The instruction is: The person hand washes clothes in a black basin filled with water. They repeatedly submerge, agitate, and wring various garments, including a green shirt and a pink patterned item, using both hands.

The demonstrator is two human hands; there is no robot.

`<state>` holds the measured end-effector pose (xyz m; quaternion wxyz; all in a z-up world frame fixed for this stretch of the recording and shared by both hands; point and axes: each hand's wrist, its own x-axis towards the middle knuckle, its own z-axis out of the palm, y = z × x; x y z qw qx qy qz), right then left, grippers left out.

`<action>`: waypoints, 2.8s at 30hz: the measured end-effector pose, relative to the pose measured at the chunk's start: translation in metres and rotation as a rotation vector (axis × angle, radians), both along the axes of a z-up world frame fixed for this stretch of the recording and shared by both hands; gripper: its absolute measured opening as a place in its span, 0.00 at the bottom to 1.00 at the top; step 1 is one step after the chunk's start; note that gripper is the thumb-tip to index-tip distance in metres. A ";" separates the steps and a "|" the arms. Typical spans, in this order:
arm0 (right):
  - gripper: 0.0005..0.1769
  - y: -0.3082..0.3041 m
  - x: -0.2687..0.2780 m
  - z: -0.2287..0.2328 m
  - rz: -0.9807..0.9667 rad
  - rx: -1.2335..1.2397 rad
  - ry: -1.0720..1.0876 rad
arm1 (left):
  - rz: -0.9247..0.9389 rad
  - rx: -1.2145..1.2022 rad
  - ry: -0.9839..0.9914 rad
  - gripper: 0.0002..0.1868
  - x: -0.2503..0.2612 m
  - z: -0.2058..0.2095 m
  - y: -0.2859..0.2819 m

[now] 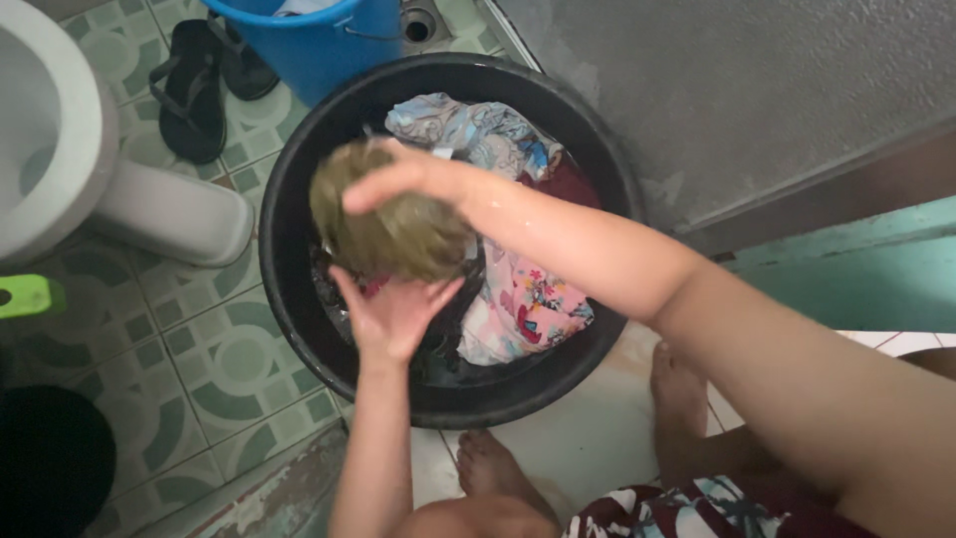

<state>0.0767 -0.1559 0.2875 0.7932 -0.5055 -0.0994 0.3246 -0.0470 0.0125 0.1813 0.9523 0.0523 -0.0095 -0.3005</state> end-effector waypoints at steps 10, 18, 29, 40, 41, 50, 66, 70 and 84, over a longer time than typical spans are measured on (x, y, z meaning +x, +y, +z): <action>0.30 -0.022 0.003 -0.015 0.182 0.382 -0.006 | 0.478 0.319 0.187 0.23 0.037 -0.007 0.020; 0.15 -0.017 0.053 -0.125 -0.081 0.408 0.654 | 1.027 1.450 -0.763 0.12 0.017 0.089 -0.007; 0.13 0.025 0.062 -0.133 0.415 -0.534 0.330 | 0.358 1.827 -1.852 0.15 -0.001 0.094 -0.068; 0.35 -0.024 0.059 -0.059 0.310 -0.746 0.113 | 0.568 1.983 -1.856 0.25 -0.010 0.074 -0.048; 0.34 -0.026 0.061 -0.051 0.197 -0.903 0.006 | 0.642 2.103 -1.741 0.30 -0.014 0.072 -0.044; 0.29 -0.014 -0.022 0.012 -0.092 -0.524 -1.582 | 0.201 0.254 0.200 0.35 0.016 0.015 -0.001; 0.11 -0.017 -0.005 -0.042 -0.335 0.476 0.258 | 0.900 0.976 -0.555 0.33 0.018 0.142 -0.002; 0.11 -0.015 0.013 -0.069 0.062 0.459 0.533 | 0.877 1.537 -1.179 0.27 0.012 0.180 -0.013; 0.29 0.026 0.028 -0.040 0.460 -0.934 -0.596 | 0.223 1.800 -2.046 0.08 0.007 0.092 -0.099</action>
